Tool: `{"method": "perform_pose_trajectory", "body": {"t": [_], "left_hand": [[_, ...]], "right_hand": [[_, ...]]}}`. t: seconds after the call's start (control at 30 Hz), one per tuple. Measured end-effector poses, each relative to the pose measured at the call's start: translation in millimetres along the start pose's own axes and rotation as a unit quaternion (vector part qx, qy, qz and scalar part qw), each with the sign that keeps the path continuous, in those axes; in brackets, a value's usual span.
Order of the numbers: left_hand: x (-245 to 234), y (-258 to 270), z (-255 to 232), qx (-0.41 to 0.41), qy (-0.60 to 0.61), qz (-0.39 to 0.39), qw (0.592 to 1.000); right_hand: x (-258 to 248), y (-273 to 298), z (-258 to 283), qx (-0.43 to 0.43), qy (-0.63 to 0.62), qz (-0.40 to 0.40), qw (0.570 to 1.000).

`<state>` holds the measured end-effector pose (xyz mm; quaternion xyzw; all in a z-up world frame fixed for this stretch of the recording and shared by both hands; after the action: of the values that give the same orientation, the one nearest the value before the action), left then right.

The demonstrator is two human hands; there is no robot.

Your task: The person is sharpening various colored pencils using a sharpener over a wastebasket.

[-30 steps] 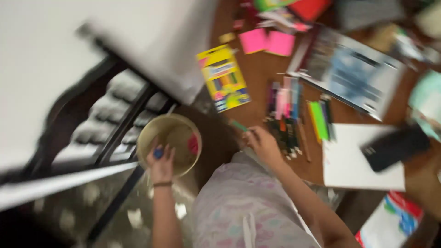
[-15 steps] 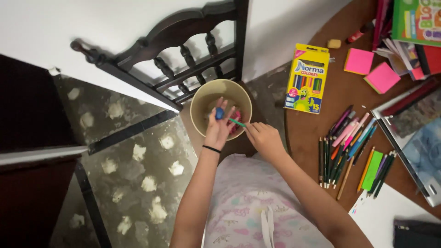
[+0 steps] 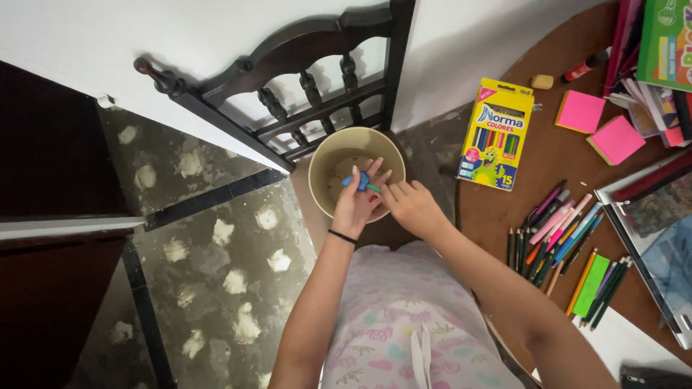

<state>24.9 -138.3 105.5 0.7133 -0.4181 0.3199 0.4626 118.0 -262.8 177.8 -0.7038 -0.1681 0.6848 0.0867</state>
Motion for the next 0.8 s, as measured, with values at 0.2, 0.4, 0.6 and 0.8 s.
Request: {"method": "perform_pose_trajectory", "body": {"t": [0.2,0.4,0.6,0.8], "left_hand": [[-17.0,-14.2,5.3,0.015,0.021,0.056,0.998],[3.5,-10.7,-0.1,0.041,0.063,0.084,0.994],[-9.5,-18.9,-3.1,0.093,-0.005,-0.012,0.996],[-1.4,-14.7,-12.5,0.023,0.055,-0.008,0.998]], "right_hand": [[48.2,12.1,7.0,0.093,-0.167,-0.106,0.976],[86.3,20.9,8.5,0.448,-0.553,-0.086,0.697],[24.2,-18.0,-9.5,0.202,-0.303,-0.063,0.929],[1.1,-36.2,-18.9,-0.028,-0.037,0.012,0.999]]}}
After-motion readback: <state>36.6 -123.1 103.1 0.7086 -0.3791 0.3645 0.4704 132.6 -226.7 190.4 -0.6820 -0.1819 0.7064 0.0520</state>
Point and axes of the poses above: each hand's wrist, its own y-axis away from the middle knuckle, its own x-axis out of the palm, z = x × y, the point moved 2 cm from there along -y, towards the middle knuckle, and after that the axes turned 9 degrees about -x, right-handed, at the moved point
